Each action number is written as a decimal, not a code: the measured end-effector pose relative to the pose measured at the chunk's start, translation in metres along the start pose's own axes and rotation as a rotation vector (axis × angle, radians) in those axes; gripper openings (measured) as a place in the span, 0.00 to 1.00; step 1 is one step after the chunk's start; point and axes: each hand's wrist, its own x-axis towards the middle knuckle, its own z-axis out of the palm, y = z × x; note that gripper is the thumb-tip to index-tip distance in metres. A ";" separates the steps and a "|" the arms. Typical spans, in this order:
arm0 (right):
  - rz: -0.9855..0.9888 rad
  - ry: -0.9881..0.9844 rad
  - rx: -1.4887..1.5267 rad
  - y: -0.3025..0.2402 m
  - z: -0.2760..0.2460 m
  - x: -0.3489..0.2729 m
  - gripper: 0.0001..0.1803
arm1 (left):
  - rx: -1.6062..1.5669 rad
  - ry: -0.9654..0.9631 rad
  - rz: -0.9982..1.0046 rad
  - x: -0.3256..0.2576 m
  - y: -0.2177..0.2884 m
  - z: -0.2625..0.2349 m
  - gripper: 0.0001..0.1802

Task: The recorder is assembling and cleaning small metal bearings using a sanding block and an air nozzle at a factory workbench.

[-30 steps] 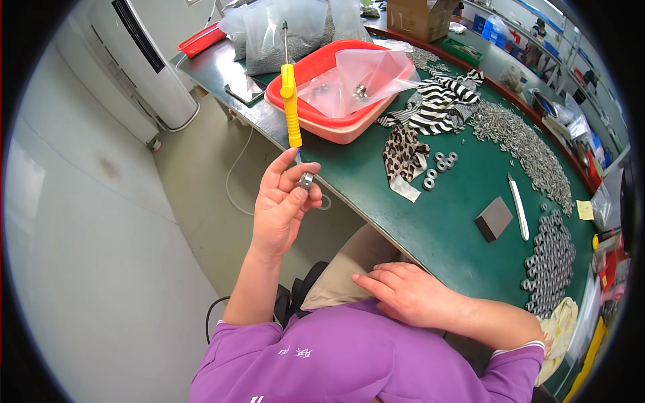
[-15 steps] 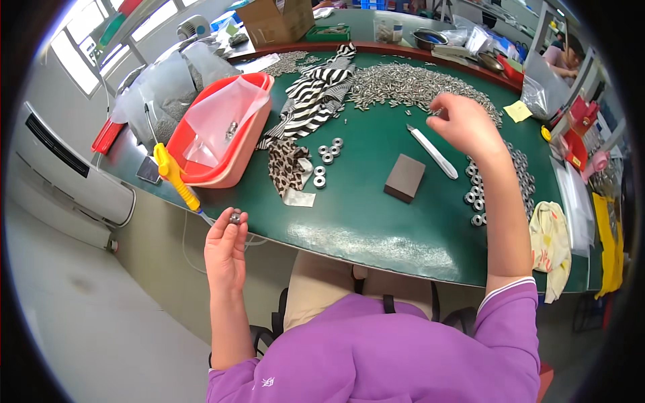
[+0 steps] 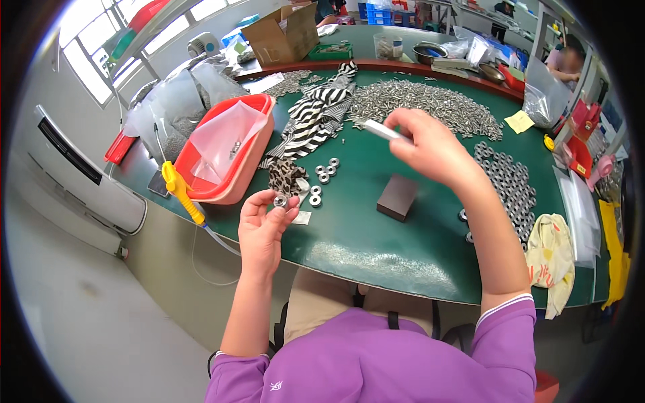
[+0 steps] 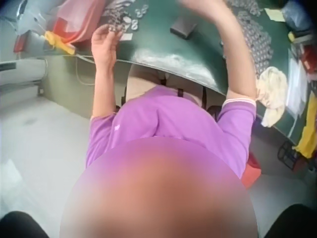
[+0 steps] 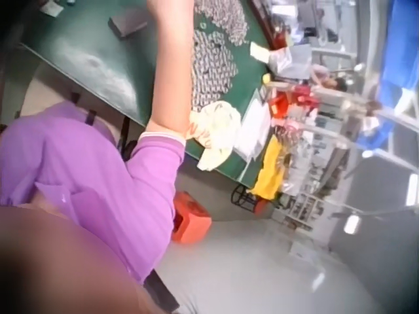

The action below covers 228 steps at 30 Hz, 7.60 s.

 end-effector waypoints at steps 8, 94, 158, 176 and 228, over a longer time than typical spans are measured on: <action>-0.470 -0.047 0.073 -0.070 0.018 -0.037 0.07 | 0.171 -0.123 0.329 -0.001 0.007 -0.007 0.14; -0.322 -0.192 0.173 -0.070 0.059 -0.054 0.10 | 0.060 -0.040 0.188 -0.001 -0.008 -0.008 0.37; -0.413 -0.175 0.002 -0.068 0.056 -0.058 0.21 | 0.210 -0.058 -0.009 -0.006 -0.001 -0.012 0.14; -0.305 -0.170 0.166 -0.066 0.058 -0.050 0.15 | -0.065 -0.034 -0.009 -0.002 -0.006 -0.020 0.14; -0.517 0.014 -0.188 -0.070 0.063 -0.059 0.13 | 0.041 -0.078 -0.176 0.005 -0.006 -0.022 0.14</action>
